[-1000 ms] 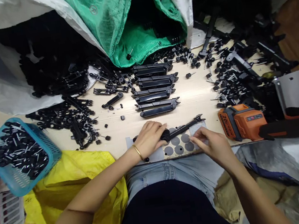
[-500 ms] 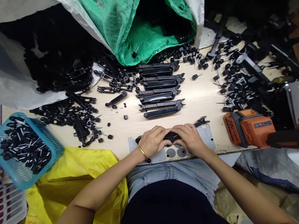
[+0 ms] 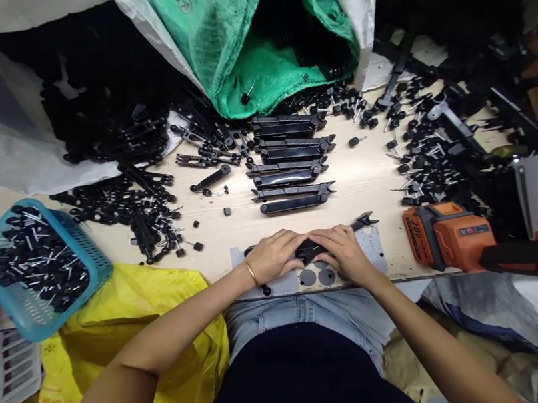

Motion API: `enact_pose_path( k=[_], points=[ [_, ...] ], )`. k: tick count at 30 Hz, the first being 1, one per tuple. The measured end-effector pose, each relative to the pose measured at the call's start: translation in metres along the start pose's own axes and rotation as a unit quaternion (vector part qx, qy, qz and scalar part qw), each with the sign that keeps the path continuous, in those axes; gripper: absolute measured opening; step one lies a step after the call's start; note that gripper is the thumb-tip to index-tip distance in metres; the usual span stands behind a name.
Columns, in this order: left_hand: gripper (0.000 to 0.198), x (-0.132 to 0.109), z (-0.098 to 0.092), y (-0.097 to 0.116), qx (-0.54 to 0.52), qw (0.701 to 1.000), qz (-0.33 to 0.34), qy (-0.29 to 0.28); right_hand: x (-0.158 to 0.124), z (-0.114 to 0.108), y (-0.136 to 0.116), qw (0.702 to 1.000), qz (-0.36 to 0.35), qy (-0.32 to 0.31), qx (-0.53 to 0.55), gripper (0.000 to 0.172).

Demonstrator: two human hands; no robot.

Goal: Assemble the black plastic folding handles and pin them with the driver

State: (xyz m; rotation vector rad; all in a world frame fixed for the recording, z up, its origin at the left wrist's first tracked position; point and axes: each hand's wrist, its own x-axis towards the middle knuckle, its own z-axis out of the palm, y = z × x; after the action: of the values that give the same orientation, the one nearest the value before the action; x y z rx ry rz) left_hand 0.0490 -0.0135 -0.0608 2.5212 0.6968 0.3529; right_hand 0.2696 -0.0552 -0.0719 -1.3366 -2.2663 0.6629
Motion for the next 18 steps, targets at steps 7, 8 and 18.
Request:
enact_pose_path(
  k=[7, 8, 18],
  points=[
    [0.057, 0.010, -0.007, -0.012, -0.006, 0.998, 0.036, -0.041, 0.007, -0.034, -0.006, 0.998, 0.052, 0.016, 0.023, 0.022],
    [0.057, 0.015, -0.008, -0.015, -0.005, 0.998, 0.042, -0.048, 0.013, -0.045, 0.003, 0.996, 0.080, 0.045, 0.015, 0.019],
    [0.034, 0.011, -0.029, -0.002, 0.049, 0.993, 0.062, 0.087, 0.135, -0.086, 0.106, 0.953, 0.239, 0.179, -0.051, 0.017]
  ],
)
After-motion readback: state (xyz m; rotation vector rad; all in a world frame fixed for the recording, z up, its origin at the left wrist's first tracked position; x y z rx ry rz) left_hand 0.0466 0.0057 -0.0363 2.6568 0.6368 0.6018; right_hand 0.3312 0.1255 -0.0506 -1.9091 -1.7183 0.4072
